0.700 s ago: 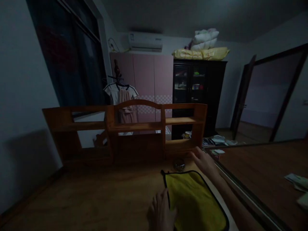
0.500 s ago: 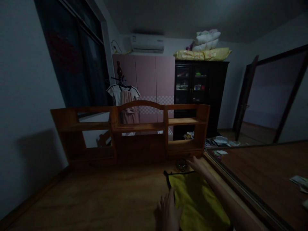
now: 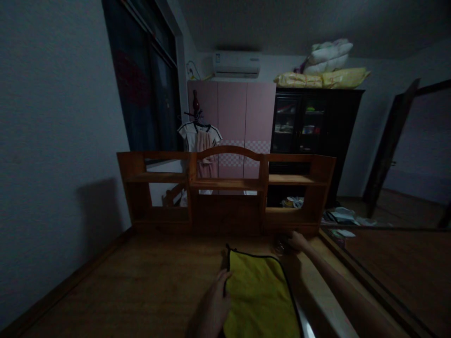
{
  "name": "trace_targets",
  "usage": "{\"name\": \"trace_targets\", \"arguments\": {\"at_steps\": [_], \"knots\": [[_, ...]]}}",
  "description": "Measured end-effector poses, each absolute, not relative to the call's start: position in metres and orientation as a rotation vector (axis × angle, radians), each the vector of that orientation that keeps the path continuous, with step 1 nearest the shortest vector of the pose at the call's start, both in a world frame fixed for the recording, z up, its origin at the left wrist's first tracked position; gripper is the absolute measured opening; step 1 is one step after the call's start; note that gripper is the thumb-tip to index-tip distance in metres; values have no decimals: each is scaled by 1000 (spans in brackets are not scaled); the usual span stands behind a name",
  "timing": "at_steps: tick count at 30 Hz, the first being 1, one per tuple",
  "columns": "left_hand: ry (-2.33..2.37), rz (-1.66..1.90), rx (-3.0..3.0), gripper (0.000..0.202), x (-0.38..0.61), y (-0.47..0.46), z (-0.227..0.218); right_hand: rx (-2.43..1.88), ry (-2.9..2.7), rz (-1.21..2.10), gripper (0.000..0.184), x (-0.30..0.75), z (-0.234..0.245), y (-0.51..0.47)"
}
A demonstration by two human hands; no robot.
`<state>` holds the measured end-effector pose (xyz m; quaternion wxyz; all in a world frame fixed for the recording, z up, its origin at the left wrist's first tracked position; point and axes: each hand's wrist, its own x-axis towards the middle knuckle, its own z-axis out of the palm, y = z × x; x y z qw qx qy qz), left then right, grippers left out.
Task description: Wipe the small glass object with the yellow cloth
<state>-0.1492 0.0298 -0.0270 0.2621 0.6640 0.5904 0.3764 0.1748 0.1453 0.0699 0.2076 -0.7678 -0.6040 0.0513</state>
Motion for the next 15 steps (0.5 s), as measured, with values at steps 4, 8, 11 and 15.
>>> {"name": "trace_targets", "arguments": {"at_steps": [4, 8, 11, 15], "knots": [[1607, 1204, 1710, 43, -266, 41, -48, -2021, -1758, 336, 16, 147, 71, 164], [1638, 1193, 1642, 48, -369, 34, -39, -1876, -1837, 533, 15, 81, 65, 192], [1595, 1114, 1625, 44, -419, 18, -21, -1749, -1916, 637, 16, 12, 60, 205], [1538, 1068, 1558, 48, -451, -1, -7, -1627, -2032, 669, 22, -86, 52, 207]]}}
